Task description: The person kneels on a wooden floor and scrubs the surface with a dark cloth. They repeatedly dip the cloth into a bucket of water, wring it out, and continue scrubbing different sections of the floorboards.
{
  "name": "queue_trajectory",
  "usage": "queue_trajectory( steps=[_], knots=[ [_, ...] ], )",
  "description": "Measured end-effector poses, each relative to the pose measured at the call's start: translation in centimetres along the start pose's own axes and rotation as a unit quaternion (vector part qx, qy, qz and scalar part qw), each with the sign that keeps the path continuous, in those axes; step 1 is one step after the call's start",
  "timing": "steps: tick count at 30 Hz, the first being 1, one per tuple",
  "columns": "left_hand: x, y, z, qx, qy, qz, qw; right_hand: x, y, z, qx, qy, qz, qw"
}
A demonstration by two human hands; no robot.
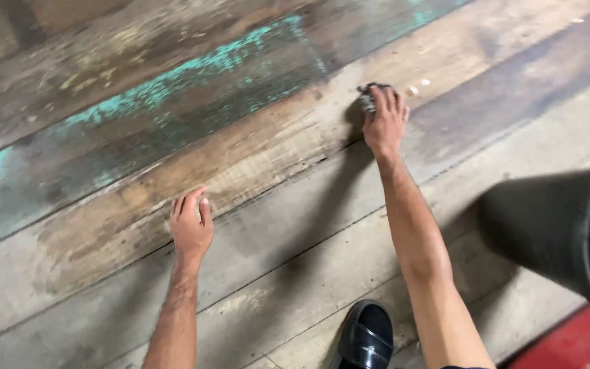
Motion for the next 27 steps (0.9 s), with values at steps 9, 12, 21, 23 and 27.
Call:
queue_trajectory(
  steps=[9,12,21,23,27],
  knots=[
    [-3.7,4.1,2.0,0.119,0.061,0.017,0.991,-26.7,3.9,8.6,-0.058,0.114,-0.115,0.985],
    [-3.5,5.3,1.8,0.186,0.064,0.018,0.98,-37.8,1.4,14.2,-0.111,0.294,-0.155,0.937],
    [-1.6,2.1,1.2,0.16,0.022,-0.006,0.987,-31.2,-3.2,12.1,-0.069,0.373,-0.12,0.918],
    [-0.3,0.2,1.7,0.134,0.005,-0.01,0.991,-24.4,-3.7,8.7,-0.067,0.311,-0.088,0.944],
    [1.0,-2.2,1.1,0.093,-0.016,-0.015,0.995,-9.3,-2.7,1.7,-0.042,0.156,-0.026,0.986]
  ],
)
Point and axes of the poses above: each hand's wrist, its own z-axis away from the middle knuckle, its own y-axis out of the back of the hand, x = y × z, the point moved 2 cm from there along -z, towards the middle knuckle, and after that the axes turned 4 degrees about -x, right-handed, at the moved point
